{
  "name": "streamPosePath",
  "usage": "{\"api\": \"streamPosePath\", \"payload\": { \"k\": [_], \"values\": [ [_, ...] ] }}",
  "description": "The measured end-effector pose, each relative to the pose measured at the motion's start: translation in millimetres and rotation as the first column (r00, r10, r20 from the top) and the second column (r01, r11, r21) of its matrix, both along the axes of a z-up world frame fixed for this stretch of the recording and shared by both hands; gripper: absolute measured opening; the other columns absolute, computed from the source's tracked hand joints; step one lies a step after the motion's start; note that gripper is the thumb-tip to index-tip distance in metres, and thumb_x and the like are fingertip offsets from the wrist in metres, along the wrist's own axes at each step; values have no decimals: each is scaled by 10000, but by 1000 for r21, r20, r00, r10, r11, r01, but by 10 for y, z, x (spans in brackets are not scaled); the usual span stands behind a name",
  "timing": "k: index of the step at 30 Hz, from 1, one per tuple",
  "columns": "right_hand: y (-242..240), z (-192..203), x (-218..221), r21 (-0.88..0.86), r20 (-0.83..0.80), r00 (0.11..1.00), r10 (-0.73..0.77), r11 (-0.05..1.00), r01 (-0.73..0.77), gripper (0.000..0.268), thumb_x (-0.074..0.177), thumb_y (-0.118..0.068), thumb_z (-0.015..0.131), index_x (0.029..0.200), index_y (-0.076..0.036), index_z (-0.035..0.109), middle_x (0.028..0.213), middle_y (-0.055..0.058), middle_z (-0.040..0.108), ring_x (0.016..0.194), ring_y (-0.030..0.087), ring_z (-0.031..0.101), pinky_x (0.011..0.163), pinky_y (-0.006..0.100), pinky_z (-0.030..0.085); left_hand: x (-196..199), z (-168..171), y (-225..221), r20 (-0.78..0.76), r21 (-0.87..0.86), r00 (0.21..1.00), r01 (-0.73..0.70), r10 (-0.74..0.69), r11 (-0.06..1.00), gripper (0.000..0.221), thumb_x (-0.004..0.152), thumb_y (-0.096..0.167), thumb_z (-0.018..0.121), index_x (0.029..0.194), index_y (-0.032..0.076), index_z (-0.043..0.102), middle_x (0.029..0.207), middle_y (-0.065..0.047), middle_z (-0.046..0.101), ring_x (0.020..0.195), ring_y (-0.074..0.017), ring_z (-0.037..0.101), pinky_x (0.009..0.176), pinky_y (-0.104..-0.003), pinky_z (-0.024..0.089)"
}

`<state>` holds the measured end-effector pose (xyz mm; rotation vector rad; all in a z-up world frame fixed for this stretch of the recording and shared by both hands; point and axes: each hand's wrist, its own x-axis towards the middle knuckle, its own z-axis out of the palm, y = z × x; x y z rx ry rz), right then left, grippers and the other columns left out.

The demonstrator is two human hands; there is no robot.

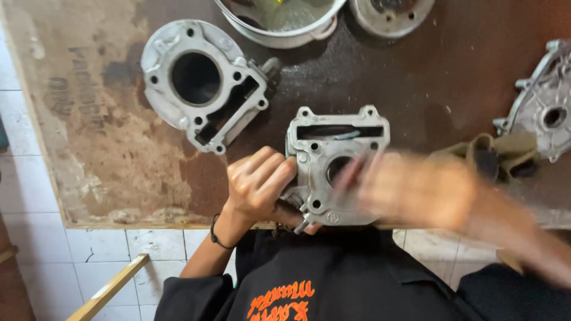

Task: The person sands and cleans motorcycle engine cylinder head and block components.

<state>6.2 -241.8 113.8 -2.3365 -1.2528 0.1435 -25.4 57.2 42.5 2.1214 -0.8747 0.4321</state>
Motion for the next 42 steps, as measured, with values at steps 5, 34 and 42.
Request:
{"api": "streamPosePath", "payload": {
  "k": [5,34,42],
  "values": [
    [0,5,17,81,-147,989,8,997,4,375,835,38,593,1169,-70,726,1244,100,729,1146,242,716,961,363,596,-33,-44,8,-9,-16,1000,-5,5,1000,797,670,687,825,938,-36,622,790,-90,556,693,-261,597,590,-365,490],
    [262,-17,64,78,-42,981,191,979,-187,349,797,-37,691,1133,-123,737,1271,80,731,1177,273,691,950,378,536,15,-87,-75,11,-43,999,-36,37,998,871,654,749,787,921,-65,628,726,-97,539,640,-258,591,532,-358,461],
    [486,58,52,119,93,938,334,932,-344,232,898,-37,737,1124,11,712,1121,129,730,1096,272,713,885,328,616,-58,-214,10,-25,-30,999,-43,42,999,682,738,584,786,965,-46,660,758,-93,565,685,-270,616,564,-371,466]
  ]
}}
